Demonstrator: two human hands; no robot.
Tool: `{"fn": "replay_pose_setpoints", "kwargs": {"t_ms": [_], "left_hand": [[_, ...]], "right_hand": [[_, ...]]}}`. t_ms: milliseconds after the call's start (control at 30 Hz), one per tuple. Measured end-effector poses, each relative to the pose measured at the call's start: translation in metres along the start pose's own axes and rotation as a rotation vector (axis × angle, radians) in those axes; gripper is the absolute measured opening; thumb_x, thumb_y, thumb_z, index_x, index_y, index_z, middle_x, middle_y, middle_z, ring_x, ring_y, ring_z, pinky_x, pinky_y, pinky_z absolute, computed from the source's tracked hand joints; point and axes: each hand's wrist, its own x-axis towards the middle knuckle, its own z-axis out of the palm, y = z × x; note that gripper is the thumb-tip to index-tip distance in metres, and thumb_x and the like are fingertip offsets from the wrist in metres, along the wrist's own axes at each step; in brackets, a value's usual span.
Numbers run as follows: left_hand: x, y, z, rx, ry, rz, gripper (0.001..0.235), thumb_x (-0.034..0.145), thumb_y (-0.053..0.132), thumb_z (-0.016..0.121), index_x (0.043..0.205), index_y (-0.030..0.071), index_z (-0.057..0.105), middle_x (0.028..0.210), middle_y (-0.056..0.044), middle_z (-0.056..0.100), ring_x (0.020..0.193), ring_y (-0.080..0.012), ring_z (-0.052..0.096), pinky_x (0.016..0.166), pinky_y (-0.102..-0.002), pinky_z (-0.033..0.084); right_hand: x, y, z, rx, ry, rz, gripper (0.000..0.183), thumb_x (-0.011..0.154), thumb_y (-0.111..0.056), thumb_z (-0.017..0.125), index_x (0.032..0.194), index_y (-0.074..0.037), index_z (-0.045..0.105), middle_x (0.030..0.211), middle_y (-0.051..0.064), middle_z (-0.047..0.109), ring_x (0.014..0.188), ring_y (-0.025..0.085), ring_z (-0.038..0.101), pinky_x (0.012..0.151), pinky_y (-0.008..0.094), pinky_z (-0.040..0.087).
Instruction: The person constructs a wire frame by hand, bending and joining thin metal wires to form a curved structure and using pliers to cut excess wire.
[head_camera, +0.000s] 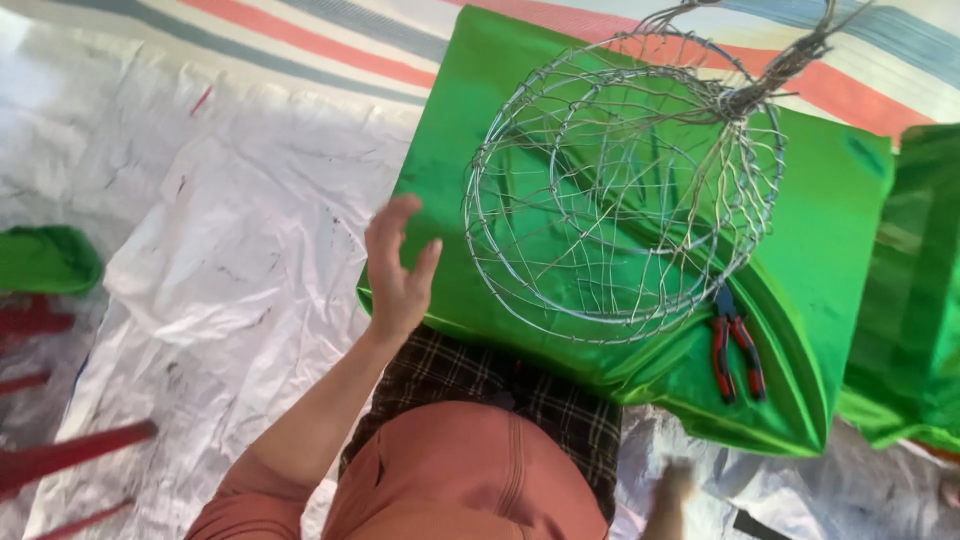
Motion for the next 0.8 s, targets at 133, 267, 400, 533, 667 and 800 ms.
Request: {"fn": "replay_pose_setpoints", "kwargs": {"t_ms": [133,267,400,533,667,800], "left_hand": [[-0.055,-0.040,0.010,0.334,-0.061,-0.128,0.047,0.106,0.047,0.048,0.138,0.013,0.056,0.146,-0.010,0.050,0.137,-0.0289,0.045,0.114,-0.048,0.037],[-0.084,-0.055,0.028,0.420,-0.082,-0.093,0.045,0.107,0.045,0.048,0.140,0.014,0.054,0.147,-0.014,0.048,0.136,-0.0333,0.044,0.110,-0.049,0.037],[-0.098,-0.074,0.035,0.847,-0.139,0.145,0.044,0.104,0.049,0.046,0.133,0.019,0.060,0.143,-0.005,0.056,0.125,-0.0281,0.054,0.099,-0.042,0.035],[-0.106,-0.095,0.032,0.927,-0.167,0.158,0.047,0.098,0.057,0.047,0.131,0.028,0.062,0.138,-0.001,0.057,0.124,-0.0267,0.051,0.100,-0.042,0.031],[-0.110,-0.096,0.031,0.982,-0.224,0.126,0.048,0.095,0.056,0.051,0.134,0.029,0.062,0.144,-0.002,0.054,0.126,-0.0285,0.047,0.102,-0.046,0.029],[-0.107,-0.090,0.032,0.942,-0.214,0.060,0.044,0.087,0.045,0.062,0.125,0.022,0.067,0.136,-0.005,0.060,0.125,-0.0294,0.052,0.105,-0.049,0.032]], "right_hand": [[-0.070,-0.063,-0.093,0.900,-0.973,0.311,0.073,0.100,-0.024,0.064,0.164,-0.024,0.029,0.170,0.003,0.021,0.145,0.041,0.037,0.099,0.056,0.051],[-0.066,-0.098,-0.084,0.858,-0.998,0.230,0.079,0.092,-0.029,0.065,0.163,-0.027,0.032,0.164,0.009,0.034,0.133,0.037,0.049,0.088,0.055,0.049],[-0.058,-0.111,-0.057,0.827,-1.057,0.119,0.063,0.098,-0.013,0.047,0.159,-0.013,0.032,0.151,0.013,0.039,0.115,0.033,0.044,0.079,0.049,0.042],[-0.061,-0.127,-0.055,0.763,-1.093,0.013,0.058,0.098,-0.016,0.045,0.155,-0.014,0.035,0.149,0.012,0.042,0.115,0.033,0.046,0.081,0.049,0.043],[-0.070,-0.139,-0.063,0.688,-1.127,-0.116,0.054,0.099,-0.019,0.043,0.152,-0.015,0.038,0.147,0.011,0.045,0.116,0.032,0.048,0.083,0.049,0.044],[-0.083,-0.157,-0.078,0.638,-1.155,-0.247,0.050,0.099,-0.022,0.041,0.149,-0.016,0.041,0.145,0.010,0.047,0.116,0.031,0.050,0.085,0.048,0.045]]}}
